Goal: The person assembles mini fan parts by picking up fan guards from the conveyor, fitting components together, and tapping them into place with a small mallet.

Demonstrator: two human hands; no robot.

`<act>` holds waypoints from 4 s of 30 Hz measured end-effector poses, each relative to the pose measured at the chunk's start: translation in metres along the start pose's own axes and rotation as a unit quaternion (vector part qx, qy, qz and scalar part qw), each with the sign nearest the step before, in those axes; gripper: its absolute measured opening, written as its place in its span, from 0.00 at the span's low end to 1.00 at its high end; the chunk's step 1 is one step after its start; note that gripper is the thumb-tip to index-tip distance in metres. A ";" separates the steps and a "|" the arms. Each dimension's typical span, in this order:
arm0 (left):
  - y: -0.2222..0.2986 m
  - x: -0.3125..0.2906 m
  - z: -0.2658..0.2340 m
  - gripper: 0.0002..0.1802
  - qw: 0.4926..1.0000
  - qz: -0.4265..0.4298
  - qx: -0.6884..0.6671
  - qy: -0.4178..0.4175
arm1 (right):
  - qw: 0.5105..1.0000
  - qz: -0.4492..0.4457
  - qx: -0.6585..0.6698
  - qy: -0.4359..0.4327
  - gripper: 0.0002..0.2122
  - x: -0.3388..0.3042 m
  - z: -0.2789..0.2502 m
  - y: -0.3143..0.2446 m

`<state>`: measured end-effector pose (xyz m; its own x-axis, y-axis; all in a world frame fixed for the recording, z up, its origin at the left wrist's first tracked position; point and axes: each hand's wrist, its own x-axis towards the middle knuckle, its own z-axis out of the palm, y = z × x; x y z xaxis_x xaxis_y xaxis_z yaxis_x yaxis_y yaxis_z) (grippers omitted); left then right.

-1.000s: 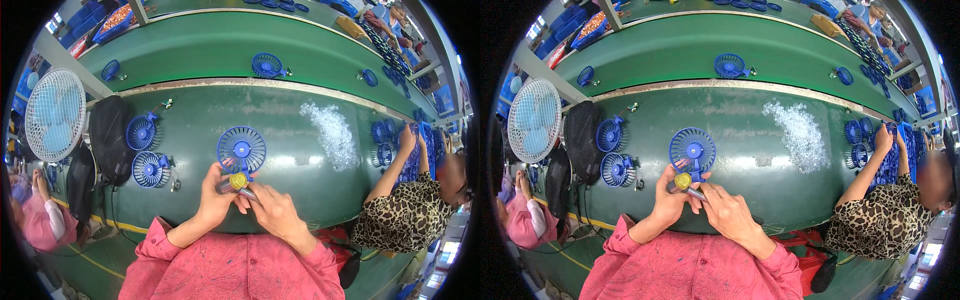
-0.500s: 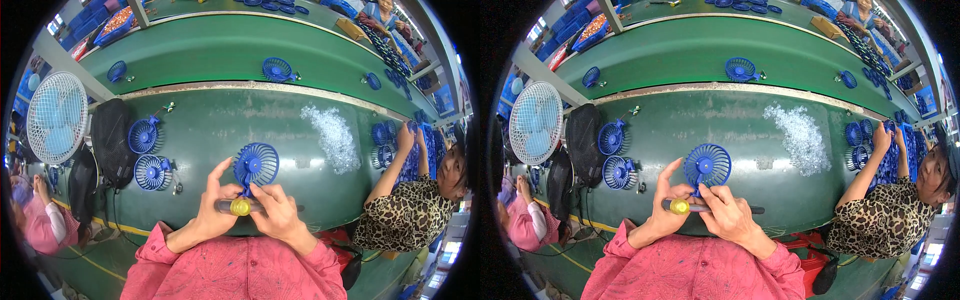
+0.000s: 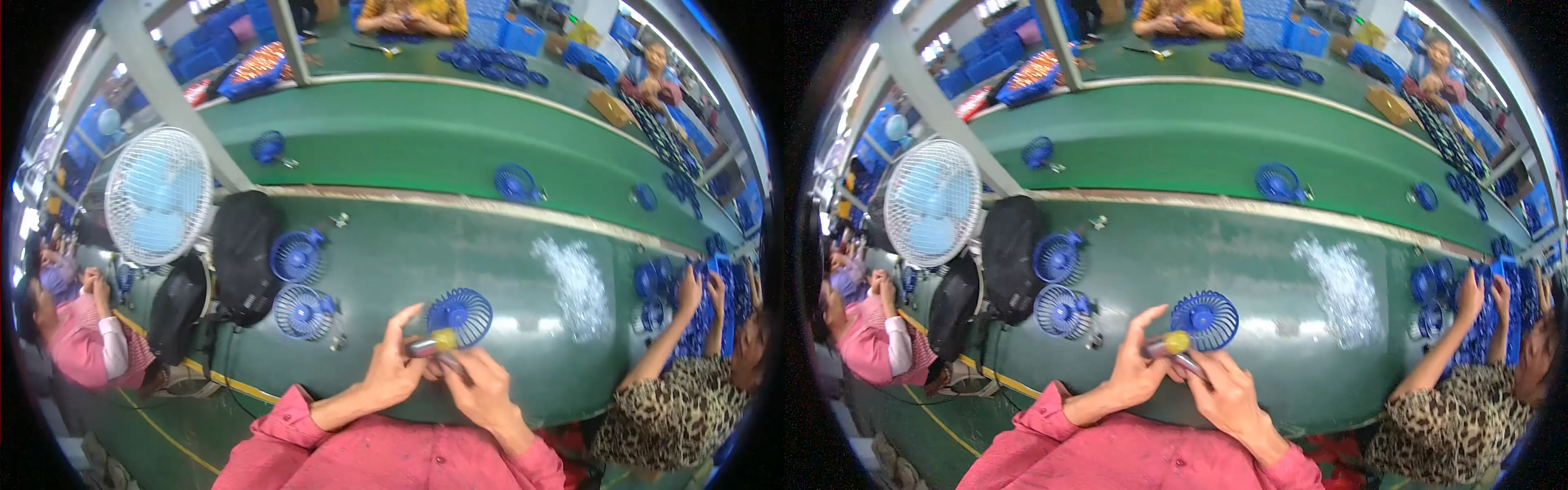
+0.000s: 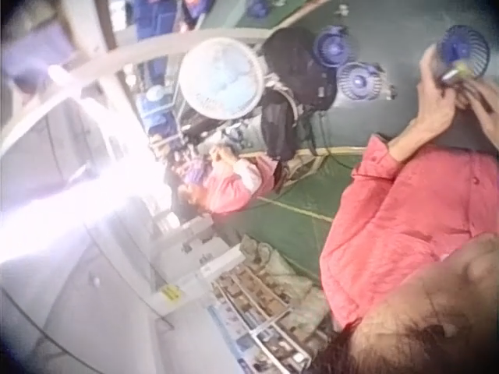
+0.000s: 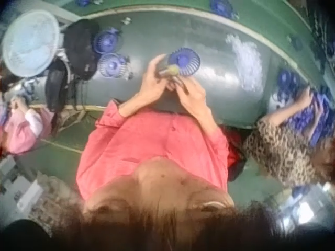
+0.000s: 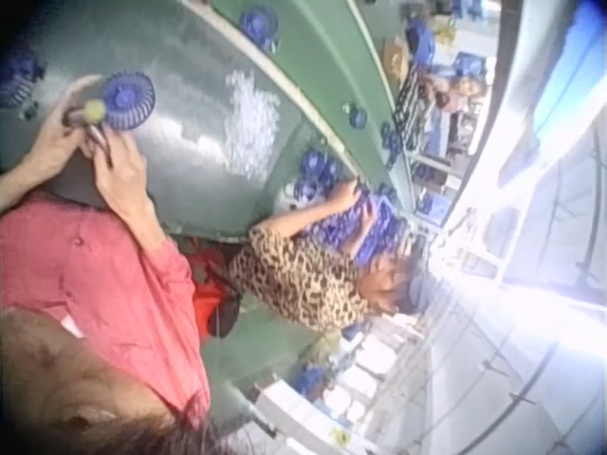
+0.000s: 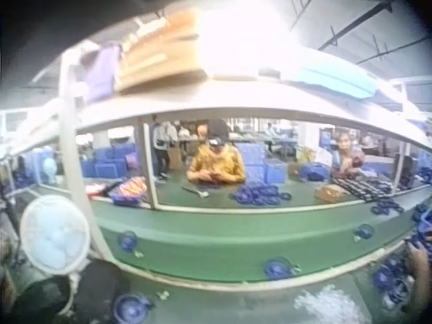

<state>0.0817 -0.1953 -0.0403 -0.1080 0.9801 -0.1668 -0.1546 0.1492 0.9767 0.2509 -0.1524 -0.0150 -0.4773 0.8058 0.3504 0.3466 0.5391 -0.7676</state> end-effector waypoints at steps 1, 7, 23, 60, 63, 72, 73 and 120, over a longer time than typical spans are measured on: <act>0.007 0.002 -0.002 0.36 0.998 -0.017 -0.054 -0.011 | 1.000 0.022 0.003 0.014 0.13 -0.004 -0.002 -0.002; 0.009 0.005 0.000 0.35 0.967 -0.065 -0.246 -0.009 | 0.973 0.181 0.142 0.032 0.20 -0.015 0.015 0.004; 0.018 0.020 0.000 0.33 0.984 -0.046 -0.169 0.042 | 0.992 0.114 -0.051 -0.030 0.13 0.011 0.004 -0.001; 0.020 -0.015 -0.005 0.25 0.926 0.251 0.281 -0.041 | 0.840 0.409 0.357 0.005 0.06 0.027 -0.028 0.001; 0.018 -0.009 0.002 0.27 0.818 0.337 0.463 -0.050 | 0.887 0.407 0.218 -0.004 0.09 0.028 -0.016 0.034; 0.001 0.005 0.004 0.21 0.790 0.305 0.529 -0.055 | 0.970 0.211 -0.113 -0.044 0.13 0.019 -0.027 0.054; -0.001 0.006 0.004 0.21 0.792 0.309 0.523 -0.053 | 0.966 0.244 -0.079 -0.034 0.11 0.022 -0.035 0.045; 0.018 0.013 -0.002 0.46 0.901 0.250 0.340 -0.104 | 0.696 0.435 0.571 -0.003 0.09 0.010 -0.043 0.042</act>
<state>0.0754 -0.1806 -0.0252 0.2001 0.9402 0.2758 0.5070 -0.3402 0.7920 0.2954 -0.1116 -0.0207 -0.4924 0.7022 -0.5142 -0.3587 -0.7020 -0.6152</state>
